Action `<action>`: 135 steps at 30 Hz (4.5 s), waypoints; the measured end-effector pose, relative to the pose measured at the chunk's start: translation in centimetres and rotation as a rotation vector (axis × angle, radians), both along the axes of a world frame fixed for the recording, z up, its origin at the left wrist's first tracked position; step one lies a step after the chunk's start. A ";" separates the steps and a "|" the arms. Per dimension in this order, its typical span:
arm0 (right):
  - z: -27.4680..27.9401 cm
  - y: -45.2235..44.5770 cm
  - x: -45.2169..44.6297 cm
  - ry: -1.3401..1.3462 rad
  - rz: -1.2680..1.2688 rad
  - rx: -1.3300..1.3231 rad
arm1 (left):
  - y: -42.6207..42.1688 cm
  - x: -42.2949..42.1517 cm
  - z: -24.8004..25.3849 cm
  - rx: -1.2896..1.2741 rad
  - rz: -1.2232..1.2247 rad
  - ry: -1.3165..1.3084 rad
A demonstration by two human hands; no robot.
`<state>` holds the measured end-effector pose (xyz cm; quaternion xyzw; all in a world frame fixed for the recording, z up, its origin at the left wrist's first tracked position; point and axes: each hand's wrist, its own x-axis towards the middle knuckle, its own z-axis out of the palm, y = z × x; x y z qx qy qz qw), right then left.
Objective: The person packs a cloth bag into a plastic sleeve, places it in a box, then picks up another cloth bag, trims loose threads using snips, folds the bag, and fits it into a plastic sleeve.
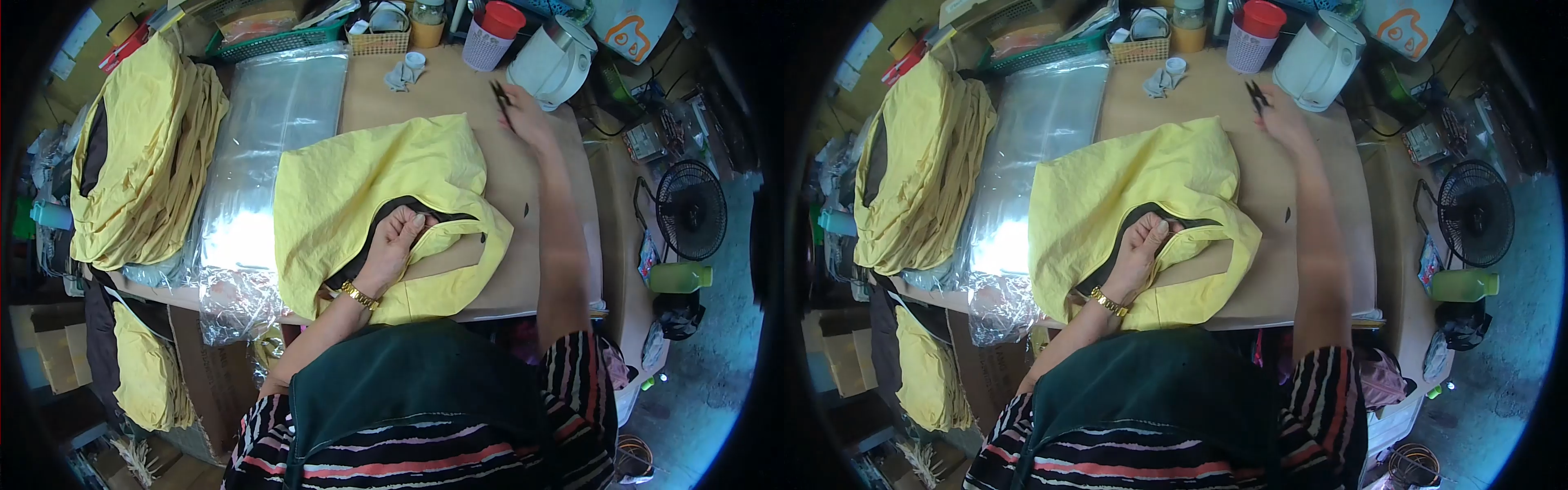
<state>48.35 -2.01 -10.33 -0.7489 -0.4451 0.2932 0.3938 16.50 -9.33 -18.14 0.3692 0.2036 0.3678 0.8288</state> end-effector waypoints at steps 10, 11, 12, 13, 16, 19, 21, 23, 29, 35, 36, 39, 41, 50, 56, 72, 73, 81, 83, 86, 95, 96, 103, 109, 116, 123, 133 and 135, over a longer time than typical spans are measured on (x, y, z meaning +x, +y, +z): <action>4.1 -19.4 -19.8 -0.402 0.070 0.195 | 0.2 -0.3 0.5 -0.004 -0.019 -0.003; 3.7 -19.4 -20.1 -0.489 0.050 0.208 | 0.2 -0.3 0.5 -0.002 -0.024 -0.008; 3.2 -19.4 -20.4 -0.577 0.029 0.221 | 0.2 -0.3 0.5 0.001 -0.029 -0.014; 2.8 -19.2 -20.5 -0.616 0.014 0.206 | 0.1 -0.3 0.4 0.003 -0.031 -0.014; 2.1 -18.6 -20.6 -0.642 0.002 0.200 | 0.3 -0.2 0.0 0.049 -0.026 0.002; 1.9 -18.3 -20.8 -0.645 0.019 0.189 | 0.1 -0.1 -0.1 0.057 -0.005 -0.039; 1.9 -18.1 -20.8 -0.644 0.032 0.209 | 0.3 -0.1 0.1 0.053 0.004 -0.030; 1.7 -17.9 -20.9 -0.641 0.045 0.231 | 0.2 -0.2 0.3 0.052 -0.001 -0.040; 0.7 -17.3 -20.9 -0.710 0.039 0.295 | 0.2 -0.3 0.2 0.064 -0.026 -0.023; 0.0 -17.3 -20.6 -0.742 -0.002 0.296 | 0.2 -0.2 0.2 0.149 -0.016 -0.018; -0.1 -17.3 -20.6 -0.735 -0.001 0.310 | 0.2 -0.2 0.2 0.176 -0.018 -0.003; -0.4 -17.2 -20.4 -0.734 -0.005 0.345 | 0.1 -0.4 0.7 0.213 -0.038 0.006; -0.8 -17.3 -20.1 -0.741 -0.007 0.366 | 0.0 -0.3 0.5 0.231 -0.047 -0.009; 0.0 -17.4 -19.9 -0.460 -0.008 0.384 | 0.6 -0.3 0.0 -0.081 -0.079 -0.065; -0.3 -17.1 -20.1 -0.560 0.041 0.341 | 0.5 -0.4 0.1 -0.081 -0.075 -0.060; 0.6 -16.8 -15.8 -0.123 -0.350 0.676 | -0.7 -2.5 2.3 0.287 0.036 0.070; 1.5 -16.8 -15.2 -0.117 -0.344 0.673 | -0.7 -3.0 2.0 0.240 0.049 0.058; 5.2 -18.1 -21.7 -0.500 0.126 0.453 | -0.9 -4.0 4.4 -0.392 -0.092 -0.298; 3.9 -17.8 -21.6 -0.518 0.112 0.421 | -0.8 -3.9 4.1 -0.404 -0.072 -0.287; 2.6 -17.6 -21.3 -0.522 0.104 0.382 | -0.8 -3.6 3.6 -0.411 -0.027 -0.259; -0.6 -17.0 -21.2 -0.522 0.083 0.370 | -1.1 -3.3 2.0 -0.200 -0.006 -0.251; -1.0 -16.9 -21.1 -0.559 0.092 0.399 | -1.3 -3.1 2.5 -0.201 -0.008 -0.251; -1.6 -16.9 -20.1 -0.261 -0.099 0.471 | -3.1 -5.1 5.7 0.325 -0.072 0.136; -1.1 -16.3 -16.6 0.182 -0.130 0.407 | -4.0 -3.3 8.5 1.083 -0.561 0.163; -0.9 -16.8 -18.0 0.275 -0.001 0.370 | -1.8 -1.9 6.3 1.161 0.104 0.889; 0.0 -16.6 -18.7 0.016 0.073 0.392 | -1.3 -2.4 6.3 0.419 -0.011 0.393; 0.6 -17.2 -19.8 -0.310 0.070 0.527 | -2.0 -2.7 7.4 0.310 -0.037 0.326; 0.2 -16.8 -20.0 -0.364 0.043 0.569 | -2.0 -2.6 6.9 0.290 -0.057 0.295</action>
